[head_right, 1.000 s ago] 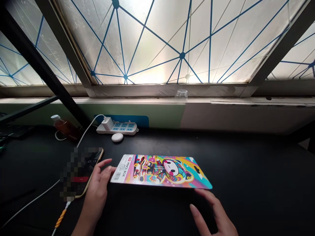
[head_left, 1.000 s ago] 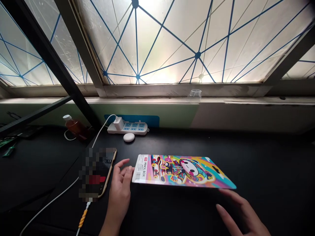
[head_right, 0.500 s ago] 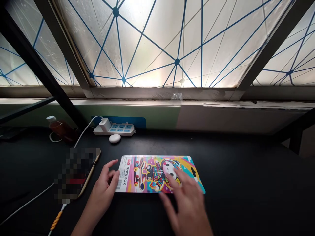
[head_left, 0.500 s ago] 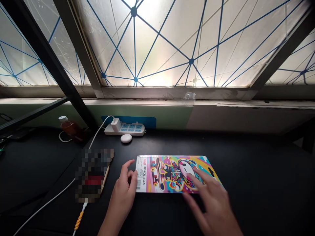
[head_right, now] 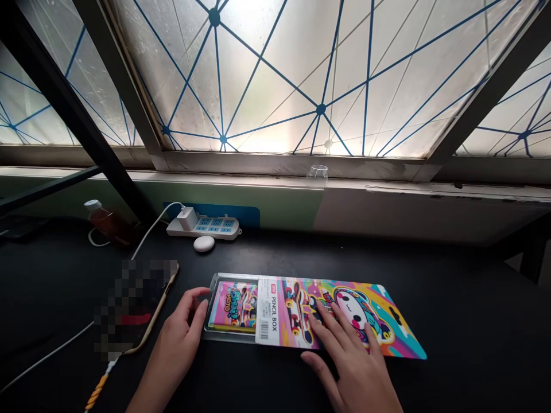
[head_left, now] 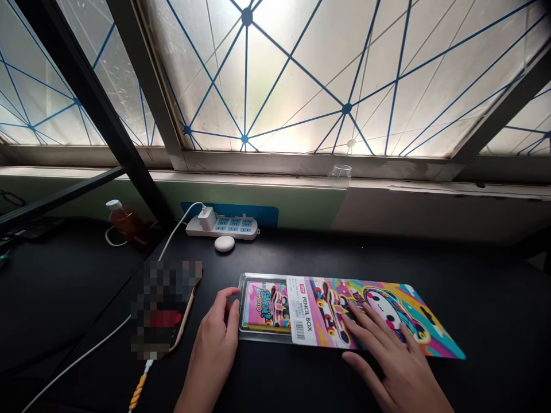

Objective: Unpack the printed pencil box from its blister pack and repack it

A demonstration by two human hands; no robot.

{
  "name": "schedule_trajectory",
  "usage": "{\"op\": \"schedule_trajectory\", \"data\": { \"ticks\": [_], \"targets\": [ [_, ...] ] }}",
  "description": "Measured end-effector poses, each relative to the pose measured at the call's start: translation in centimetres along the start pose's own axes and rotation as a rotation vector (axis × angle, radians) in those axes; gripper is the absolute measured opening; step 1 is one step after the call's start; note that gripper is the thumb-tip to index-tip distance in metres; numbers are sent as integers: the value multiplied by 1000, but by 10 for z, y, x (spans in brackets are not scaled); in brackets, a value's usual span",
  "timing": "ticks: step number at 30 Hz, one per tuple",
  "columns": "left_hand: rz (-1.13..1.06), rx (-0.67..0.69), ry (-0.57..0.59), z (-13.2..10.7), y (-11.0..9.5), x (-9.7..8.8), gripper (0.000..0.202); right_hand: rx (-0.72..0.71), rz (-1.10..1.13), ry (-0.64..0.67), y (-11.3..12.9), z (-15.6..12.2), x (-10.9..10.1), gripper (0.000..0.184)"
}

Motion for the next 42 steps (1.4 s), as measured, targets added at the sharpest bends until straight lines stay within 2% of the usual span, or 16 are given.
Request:
{"op": "schedule_trajectory", "data": {
  "ticks": [2, 4, 5, 6, 8, 11, 13, 18, 23, 26, 29, 31, 33, 36, 39, 42],
  "targets": [
    [91, 152, -156, -9, -15, -5, 27, -5, -22, -28, -2, -1, 1, 48],
    [162, 372, -294, -27, -37, -4, 26, -7, -40, -64, 4, 6, 2, 50],
    [200, 475, -319, -36, -47, 2, 29, -2, -52, -81, 9, 10, 3, 53],
    [243, 563, -296, -43, -57, 11, 33, 2, -65, -92, 15, 15, 5, 55],
    [366, 639, -202, -50, -67, 32, 42, -5, -89, -93, 25, 24, 8, 58],
    [575, 613, -81, -44, -65, 58, 54, -42, -111, -67, 32, 29, 11, 58],
    [648, 563, -27, -38, -59, 64, 61, -58, -113, -45, 27, 26, 11, 59],
    [702, 458, 80, -28, -53, 61, 69, 2, -136, -48, -4, 5, 12, 49],
    [778, 360, 176, -19, -76, 53, 68, 8, -107, -106, -25, -8, 13, 40],
    [857, 305, 155, -14, -97, 53, 62, -79, -91, -98, -22, 2, 7, 44],
    [896, 314, 46, -13, -115, 58, 61, -239, -119, -32, -9, 23, 4, 64],
    [888, 353, 4, -11, -120, 66, 57, -353, -110, 22, 4, 37, 7, 79],
    [840, 437, 8, -6, -120, 74, 52, -416, -86, 68, 14, 48, 13, 89],
    [729, 560, 112, 3, -113, 84, 52, -420, -61, 79, 17, 58, 22, 94],
    [664, 537, 195, 13, -102, 86, 58, -422, -21, 55, 8, 57, 26, 92],
    [654, 477, 171, 15, -98, 83, 57, -450, 8, 34, -8, 49, 23, 85]
  ]
}}
Point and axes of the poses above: each hand's wrist, its own z-axis towards the middle knuckle, its own x-axis out of the palm, y = z × x, the point moved 7 cm from there along z, towards the middle knuckle, and after that the axes turned 13 degrees about -x, right-handed, at the moved point
